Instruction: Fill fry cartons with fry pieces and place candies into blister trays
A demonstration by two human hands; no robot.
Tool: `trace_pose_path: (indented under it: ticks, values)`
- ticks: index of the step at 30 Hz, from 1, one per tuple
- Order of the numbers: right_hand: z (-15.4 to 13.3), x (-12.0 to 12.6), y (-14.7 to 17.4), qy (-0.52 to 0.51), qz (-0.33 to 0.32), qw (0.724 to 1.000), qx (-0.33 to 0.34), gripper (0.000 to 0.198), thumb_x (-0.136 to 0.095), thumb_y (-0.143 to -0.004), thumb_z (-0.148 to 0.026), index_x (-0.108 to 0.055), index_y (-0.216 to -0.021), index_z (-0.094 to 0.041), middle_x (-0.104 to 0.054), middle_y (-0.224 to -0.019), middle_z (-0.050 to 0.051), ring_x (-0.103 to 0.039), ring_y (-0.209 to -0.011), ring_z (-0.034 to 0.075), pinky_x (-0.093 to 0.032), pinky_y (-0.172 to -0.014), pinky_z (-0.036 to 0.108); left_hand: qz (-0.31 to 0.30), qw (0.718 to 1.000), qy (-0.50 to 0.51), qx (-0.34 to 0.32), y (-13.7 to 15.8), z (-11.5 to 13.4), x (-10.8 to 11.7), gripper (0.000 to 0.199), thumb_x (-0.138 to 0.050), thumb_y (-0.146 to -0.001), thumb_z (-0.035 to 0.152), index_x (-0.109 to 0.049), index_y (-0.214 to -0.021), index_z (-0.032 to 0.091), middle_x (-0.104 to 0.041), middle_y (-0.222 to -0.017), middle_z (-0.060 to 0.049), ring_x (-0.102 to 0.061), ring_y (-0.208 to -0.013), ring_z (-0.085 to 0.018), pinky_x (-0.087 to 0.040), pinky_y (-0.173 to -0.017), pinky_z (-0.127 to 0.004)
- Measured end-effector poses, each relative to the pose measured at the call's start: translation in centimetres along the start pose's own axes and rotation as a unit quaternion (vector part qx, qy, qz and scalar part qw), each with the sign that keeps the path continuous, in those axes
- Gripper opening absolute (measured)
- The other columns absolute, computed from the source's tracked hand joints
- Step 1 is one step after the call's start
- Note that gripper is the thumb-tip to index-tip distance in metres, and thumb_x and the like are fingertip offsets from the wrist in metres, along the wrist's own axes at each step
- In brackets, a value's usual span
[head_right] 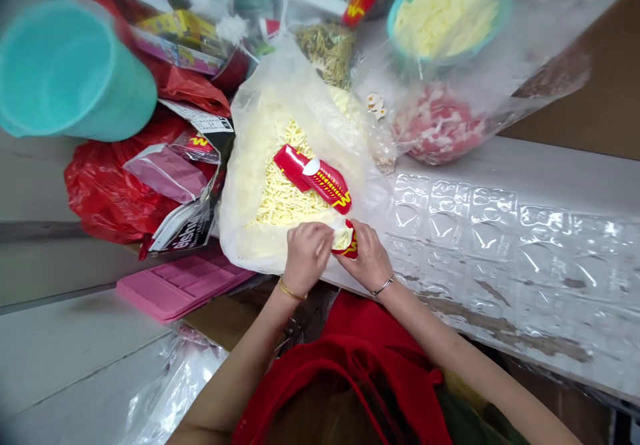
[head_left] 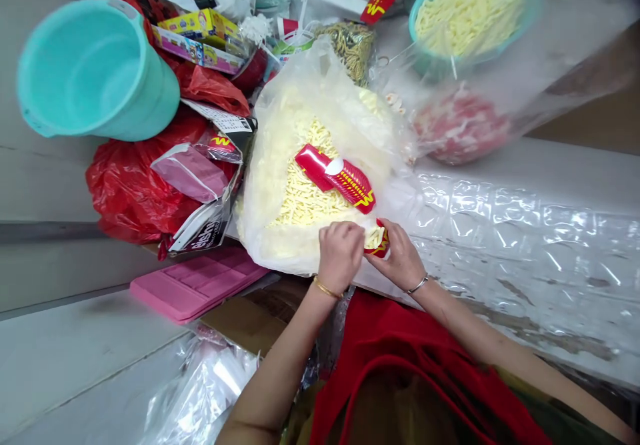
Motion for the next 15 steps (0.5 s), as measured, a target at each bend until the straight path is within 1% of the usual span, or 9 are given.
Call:
trace_pose_path:
  ticks: [1,3,5,6,8,10,12,13,15]
  values:
    - [0.2,0.5,0.5,0.004,0.004,1.000,-0.002,0.064,-0.061,-0.079,-0.031,-0.032,-0.135,-0.019,-0.051,-0.120,0.014,-0.050,-0.110,0.030,-0.045,-0.093,0.049,-0.019,0.999,-0.032,-0.018,0.8,1.9,-0.7,0.020,-0.047,-0.090,0.030,-0.060,-0.104,0.024,-0.060,-0.113,-0.008,-0.051,-0.106,-0.024,-0.035,-0.088,-0.041]
    - [0.9,1.6,1.6,0.012,0.011,1.000,-0.008,0.060,-0.055,-0.080,-0.023,-0.033,-0.135,-0.019,-0.051,-0.121,0.014,-0.049,-0.110,0.029,-0.045,-0.094,0.049,-0.040,0.997,-0.062,-0.032,2.1,4.8,-2.4,0.027,-0.049,-0.088,0.033,-0.056,-0.113,0.024,-0.054,-0.124,-0.010,-0.047,-0.112,-0.027,-0.035,-0.089,-0.045]
    - [1.7,2.7,2.7,0.020,0.018,1.000,-0.011,0.055,-0.049,-0.081,-0.017,-0.034,-0.134,-0.019,-0.051,-0.121,0.014,-0.049,-0.110,0.028,-0.045,-0.094,0.049,-0.056,0.996,-0.054,-0.039,2.7,6.8,-4.4,0.032,-0.049,-0.088,0.031,-0.052,-0.119,0.023,-0.054,-0.124,-0.011,-0.047,-0.110,-0.027,-0.036,-0.089,-0.045]
    - [2.2,3.3,3.3,0.024,0.022,0.999,-0.012,0.054,-0.046,-0.081,-0.015,-0.035,-0.133,-0.019,-0.051,-0.121,0.014,-0.049,-0.110,0.028,-0.044,-0.095,0.049,-0.063,0.996,-0.041,-0.046,2.7,7.5,-5.6,0.030,-0.048,-0.088,0.029,-0.053,-0.117,0.021,-0.055,-0.119,-0.011,-0.049,-0.107,-0.026,-0.037,-0.089,-0.044]
    - [3.3,4.6,4.4,0.033,0.037,0.999,-0.019,0.052,-0.043,-0.081,-0.013,-0.036,-0.133,-0.020,-0.052,-0.121,0.013,-0.050,-0.110,0.028,-0.045,-0.094,0.050,-0.070,0.996,-0.001,-0.063,2.2,8.6,-7.6,0.021,-0.043,-0.090,0.024,-0.058,-0.104,0.019,-0.059,-0.106,-0.010,-0.052,-0.099,-0.022,-0.039,-0.088,-0.041]
    - [4.7,5.8,5.2,0.042,0.057,0.997,-0.036,0.053,-0.044,-0.081,-0.014,-0.036,-0.133,-0.020,-0.053,-0.120,0.013,-0.050,-0.109,0.028,-0.046,-0.092,0.050,-0.061,0.994,0.053,-0.067,1.3,9.1,-9.4,0.017,-0.042,-0.091,0.023,-0.059,-0.094,0.018,-0.059,-0.095,-0.008,-0.054,-0.092,-0.020,-0.042,-0.085,-0.037]
    - [6.2,7.0,5.9,0.053,0.079,0.994,-0.055,0.053,-0.047,-0.081,-0.016,-0.037,-0.133,-0.020,-0.054,-0.118,0.013,-0.051,-0.108,0.028,-0.047,-0.091,0.050,-0.046,0.992,0.097,-0.063,0.4,9.6,-10.9,0.015,-0.045,-0.090,0.024,-0.057,-0.095,0.018,-0.058,-0.094,-0.008,-0.054,-0.092,-0.019,-0.044,-0.081,-0.034]
    - [6.9,7.5,6.2,0.057,0.087,0.993,-0.062,0.052,-0.048,-0.081,-0.017,-0.037,-0.133,-0.020,-0.054,-0.118,0.013,-0.051,-0.108,0.028,-0.047,-0.091,0.050,-0.043,0.992,0.102,-0.065,0.1,9.9,-11.8,0.014,-0.046,-0.089,0.025,-0.057,-0.096,0.019,-0.058,-0.096,-0.008,-0.055,-0.092,-0.019,-0.045,-0.081,-0.034]
    - [8.4,8.2,6.8,0.062,0.097,0.991,-0.075,0.050,-0.046,-0.084,-0.018,-0.037,-0.132,-0.020,-0.053,-0.119,0.014,-0.051,-0.109,0.028,-0.047,-0.091,0.051,-0.052,0.993,0.073,-0.082,-0.4,10.9,-13.6,0.016,-0.045,-0.090,0.023,-0.059,-0.096,0.019,-0.058,-0.096,-0.008,-0.055,-0.092,-0.020,-0.045,-0.081,-0.035]
Point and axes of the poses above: each hand's wrist, its own y-axis away from the middle knuckle, its own x-axis out of the back of the hand, z = x × y, the point moved 8 cm from there along -y, towards the middle knuckle
